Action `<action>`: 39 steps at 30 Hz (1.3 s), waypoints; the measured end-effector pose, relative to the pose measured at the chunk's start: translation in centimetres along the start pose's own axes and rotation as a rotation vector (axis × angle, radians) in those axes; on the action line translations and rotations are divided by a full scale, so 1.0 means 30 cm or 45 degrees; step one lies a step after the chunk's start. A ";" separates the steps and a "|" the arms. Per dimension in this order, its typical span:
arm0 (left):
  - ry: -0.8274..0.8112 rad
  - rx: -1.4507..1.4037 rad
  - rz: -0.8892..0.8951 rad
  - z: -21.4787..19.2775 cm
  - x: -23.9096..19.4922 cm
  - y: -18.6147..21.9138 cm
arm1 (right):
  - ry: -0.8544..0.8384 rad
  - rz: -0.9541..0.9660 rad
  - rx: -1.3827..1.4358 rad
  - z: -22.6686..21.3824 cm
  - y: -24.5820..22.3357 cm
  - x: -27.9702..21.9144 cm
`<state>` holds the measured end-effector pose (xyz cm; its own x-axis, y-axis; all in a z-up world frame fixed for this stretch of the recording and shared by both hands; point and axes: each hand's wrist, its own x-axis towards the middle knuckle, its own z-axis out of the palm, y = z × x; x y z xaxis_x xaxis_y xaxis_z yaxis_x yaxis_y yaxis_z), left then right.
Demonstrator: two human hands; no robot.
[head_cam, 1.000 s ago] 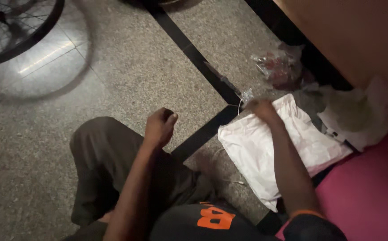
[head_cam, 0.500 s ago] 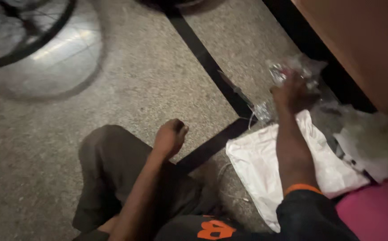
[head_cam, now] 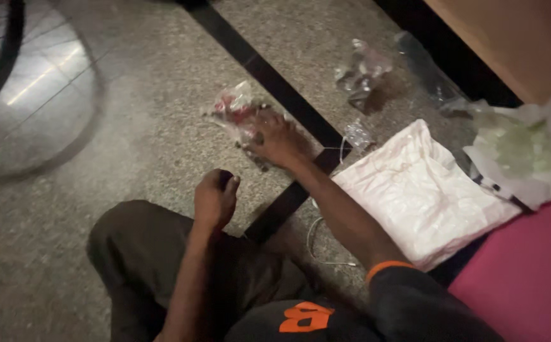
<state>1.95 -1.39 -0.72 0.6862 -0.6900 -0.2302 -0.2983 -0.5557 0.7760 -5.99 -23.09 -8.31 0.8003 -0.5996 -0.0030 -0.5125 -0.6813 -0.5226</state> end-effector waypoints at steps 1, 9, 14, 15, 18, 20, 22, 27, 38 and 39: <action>0.022 -0.025 -0.009 -0.007 -0.003 -0.006 | -0.052 0.111 0.137 0.001 0.039 -0.016; 0.214 -0.329 -0.092 -0.041 0.042 0.005 | 0.558 0.517 -0.339 -0.424 0.843 -0.052; 0.309 -0.268 -0.181 -0.093 0.101 0.038 | 0.532 0.945 -0.292 -0.634 0.945 -0.004; 0.324 -0.230 -0.210 -0.106 0.111 0.038 | 0.527 0.981 -0.269 -0.627 0.946 0.014; 0.442 -0.083 -0.034 -0.100 0.178 0.031 | 0.495 1.055 -0.221 -0.585 0.968 0.025; 0.359 0.037 0.048 -0.045 0.250 0.035 | 0.483 1.123 -0.217 -0.580 0.996 -0.023; 0.274 0.231 0.093 0.055 0.305 0.060 | 0.475 1.181 -0.217 -0.593 1.015 -0.059; 0.505 0.661 0.400 0.290 0.335 0.019 | 0.483 1.225 -0.157 -0.622 0.986 0.010; 0.304 0.086 -0.013 0.161 0.644 -0.148 | 0.035 0.861 -0.364 -0.430 0.492 0.390; 0.371 0.197 0.071 0.120 0.685 -0.176 | -0.002 0.834 -0.411 -0.416 0.448 0.402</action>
<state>15.25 -14.30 -11.65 0.8203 -0.5719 0.0052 -0.4227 -0.6000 0.6793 -7.12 -44.71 -4.75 0.2980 -0.9264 -0.2302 -0.9525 -0.2726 -0.1361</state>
